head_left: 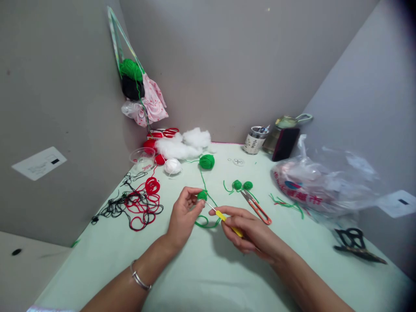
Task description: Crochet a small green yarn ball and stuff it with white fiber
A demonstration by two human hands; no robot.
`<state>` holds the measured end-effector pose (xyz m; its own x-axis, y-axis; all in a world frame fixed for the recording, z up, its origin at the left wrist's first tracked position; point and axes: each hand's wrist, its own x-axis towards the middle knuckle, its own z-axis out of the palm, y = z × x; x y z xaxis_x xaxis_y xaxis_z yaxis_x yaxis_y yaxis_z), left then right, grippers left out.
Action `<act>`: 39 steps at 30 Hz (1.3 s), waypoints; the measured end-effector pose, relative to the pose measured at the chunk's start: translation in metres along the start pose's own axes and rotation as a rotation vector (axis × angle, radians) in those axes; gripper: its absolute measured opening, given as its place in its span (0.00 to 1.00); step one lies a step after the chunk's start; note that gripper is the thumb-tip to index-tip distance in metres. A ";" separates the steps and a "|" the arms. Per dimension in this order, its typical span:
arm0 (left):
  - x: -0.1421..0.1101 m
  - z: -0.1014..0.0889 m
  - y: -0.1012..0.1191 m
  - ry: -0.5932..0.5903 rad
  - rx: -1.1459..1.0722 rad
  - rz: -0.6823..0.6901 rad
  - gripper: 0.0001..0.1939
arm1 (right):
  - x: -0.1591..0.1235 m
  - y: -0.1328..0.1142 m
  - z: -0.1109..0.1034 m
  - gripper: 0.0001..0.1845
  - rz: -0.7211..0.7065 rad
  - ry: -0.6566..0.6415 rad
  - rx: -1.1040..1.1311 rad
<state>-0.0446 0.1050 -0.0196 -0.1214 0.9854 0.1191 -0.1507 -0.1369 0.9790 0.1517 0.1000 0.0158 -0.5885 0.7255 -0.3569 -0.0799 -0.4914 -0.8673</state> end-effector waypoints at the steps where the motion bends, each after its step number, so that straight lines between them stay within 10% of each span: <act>1: -0.001 0.000 -0.001 -0.003 0.008 0.005 0.13 | 0.001 -0.001 -0.001 0.22 0.011 -0.020 0.037; 15: -0.003 0.003 -0.008 -0.061 0.062 0.002 0.12 | 0.008 0.010 -0.003 0.13 -0.054 -0.149 0.248; 25: -0.007 0.009 -0.013 -0.108 0.104 -0.021 0.09 | 0.015 0.012 0.000 0.12 -0.032 -0.012 0.203; 35: -0.002 0.012 -0.006 -0.201 0.052 -0.047 0.05 | 0.000 0.024 0.019 0.07 -0.483 0.208 -0.857; 39: -0.004 0.008 -0.007 -0.202 0.057 0.002 0.05 | -0.001 0.025 0.020 0.03 -0.513 0.179 -0.883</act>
<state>-0.0347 0.1027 -0.0259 0.0787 0.9861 0.1464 -0.0938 -0.1389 0.9859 0.1340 0.0775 0.0016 -0.5160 0.8445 0.1433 0.3740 0.3727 -0.8493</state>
